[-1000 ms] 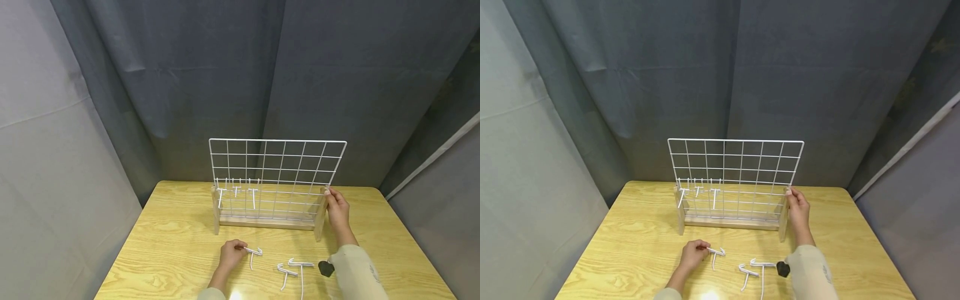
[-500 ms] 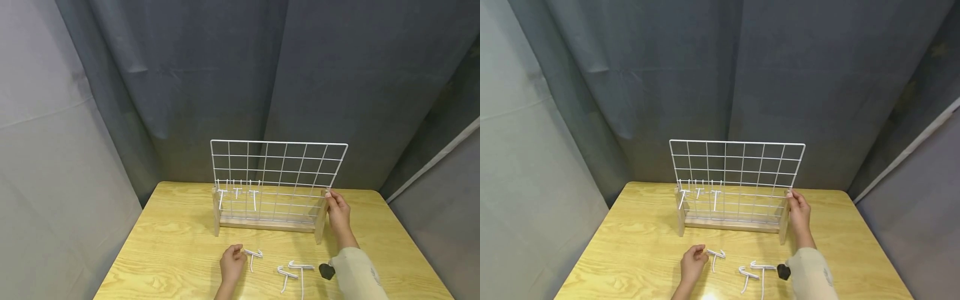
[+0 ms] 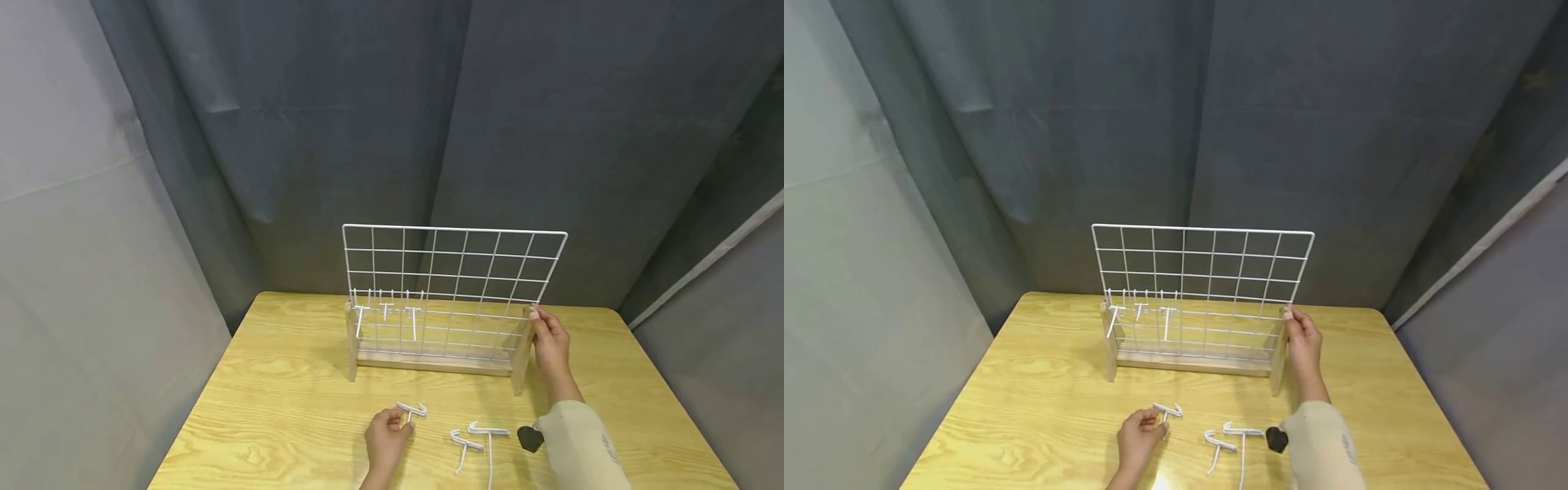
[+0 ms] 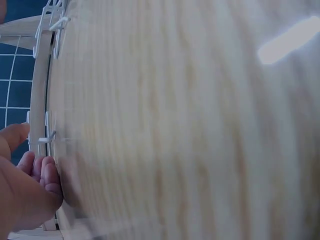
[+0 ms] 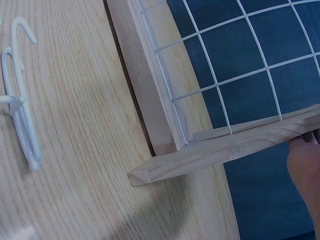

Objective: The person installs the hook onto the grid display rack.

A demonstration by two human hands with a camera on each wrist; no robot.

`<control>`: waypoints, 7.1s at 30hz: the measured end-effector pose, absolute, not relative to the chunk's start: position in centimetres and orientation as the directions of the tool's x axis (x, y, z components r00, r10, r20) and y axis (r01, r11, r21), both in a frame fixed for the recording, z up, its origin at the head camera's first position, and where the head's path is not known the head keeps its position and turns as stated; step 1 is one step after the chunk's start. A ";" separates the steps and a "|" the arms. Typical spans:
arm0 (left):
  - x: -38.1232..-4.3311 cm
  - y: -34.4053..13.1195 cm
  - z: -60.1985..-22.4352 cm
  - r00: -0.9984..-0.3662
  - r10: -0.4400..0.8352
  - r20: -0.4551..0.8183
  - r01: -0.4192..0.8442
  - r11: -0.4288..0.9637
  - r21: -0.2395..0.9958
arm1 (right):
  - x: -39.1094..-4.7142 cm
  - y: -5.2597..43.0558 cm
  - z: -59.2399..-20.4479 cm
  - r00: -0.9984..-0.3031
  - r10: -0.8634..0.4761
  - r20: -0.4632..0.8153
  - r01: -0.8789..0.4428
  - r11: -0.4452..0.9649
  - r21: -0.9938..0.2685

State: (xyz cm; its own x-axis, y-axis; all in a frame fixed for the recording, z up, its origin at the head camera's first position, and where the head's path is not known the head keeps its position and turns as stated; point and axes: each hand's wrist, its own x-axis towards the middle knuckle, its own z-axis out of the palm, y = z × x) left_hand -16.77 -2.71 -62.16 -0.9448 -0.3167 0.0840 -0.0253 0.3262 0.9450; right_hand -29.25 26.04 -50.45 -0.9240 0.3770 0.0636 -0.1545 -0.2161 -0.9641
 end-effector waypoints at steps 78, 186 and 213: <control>-19.1 -1.9 -55.5 -0.988 -0.154 0.017 0.001 0.103 0.995 | -28.3 25.3 -48.5 -0.926 0.363 0.102 -0.196 -0.234 -0.952; -27.8 4.7 -46.7 -0.909 0.196 -0.367 -0.303 -0.916 0.262 | -29.5 26.5 -51.6 -0.918 0.335 0.214 -0.288 -0.191 -0.938; -28.2 5.0 -47.0 -0.912 0.136 -0.386 -0.269 -0.910 0.315 | -28.3 25.5 -49.1 -0.929 0.360 0.092 -0.188 -0.240 -0.952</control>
